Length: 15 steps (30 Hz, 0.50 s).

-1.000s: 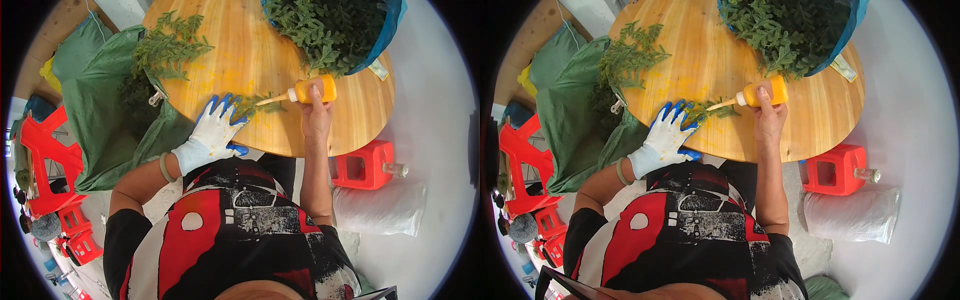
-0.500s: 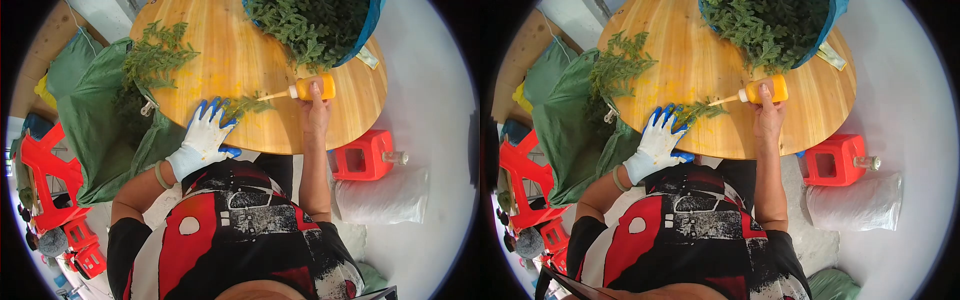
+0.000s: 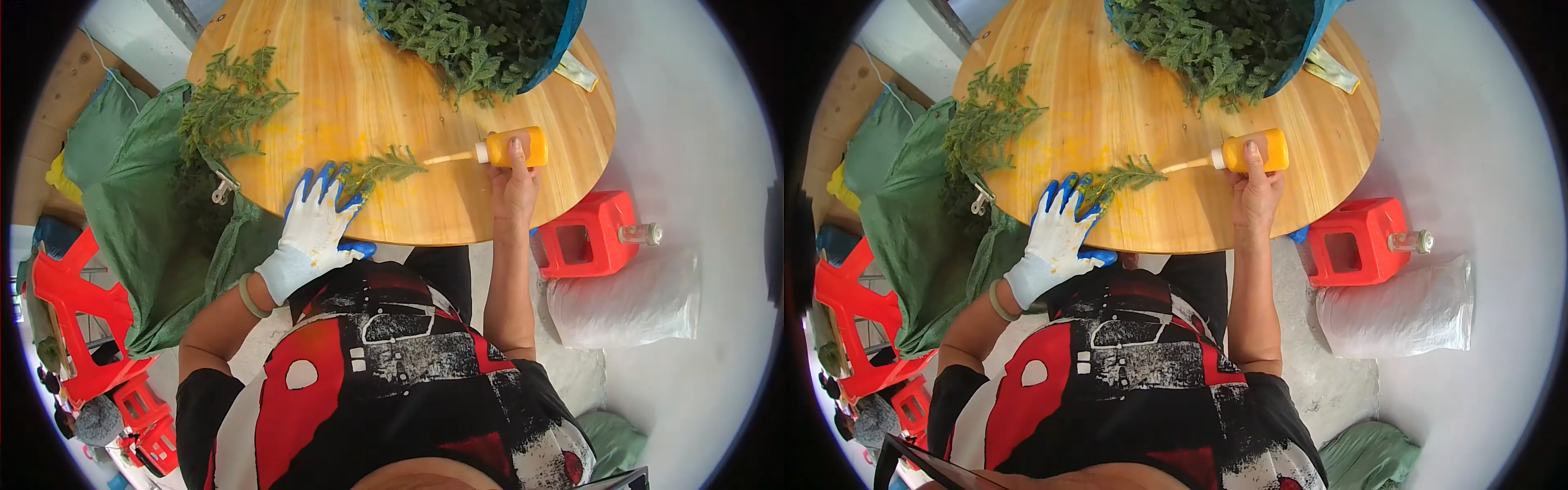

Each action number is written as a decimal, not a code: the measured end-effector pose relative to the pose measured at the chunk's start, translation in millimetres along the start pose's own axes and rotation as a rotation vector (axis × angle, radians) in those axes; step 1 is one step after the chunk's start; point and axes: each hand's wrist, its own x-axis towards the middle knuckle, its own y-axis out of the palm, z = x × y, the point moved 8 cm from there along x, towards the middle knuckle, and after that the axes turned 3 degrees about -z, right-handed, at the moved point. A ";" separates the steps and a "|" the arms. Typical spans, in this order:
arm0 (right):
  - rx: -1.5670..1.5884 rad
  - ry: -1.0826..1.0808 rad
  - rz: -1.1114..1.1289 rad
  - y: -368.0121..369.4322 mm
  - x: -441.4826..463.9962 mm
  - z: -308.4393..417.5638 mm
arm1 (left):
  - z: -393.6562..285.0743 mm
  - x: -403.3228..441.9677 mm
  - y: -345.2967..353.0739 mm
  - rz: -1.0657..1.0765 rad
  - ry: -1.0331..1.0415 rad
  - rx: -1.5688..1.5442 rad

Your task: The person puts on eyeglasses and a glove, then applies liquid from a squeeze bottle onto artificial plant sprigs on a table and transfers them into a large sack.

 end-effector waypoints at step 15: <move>0.062 -0.063 -0.020 -52.4 16.0 32.2 | 12.9 -4.4 -16.2 -0.134 -0.137 -0.004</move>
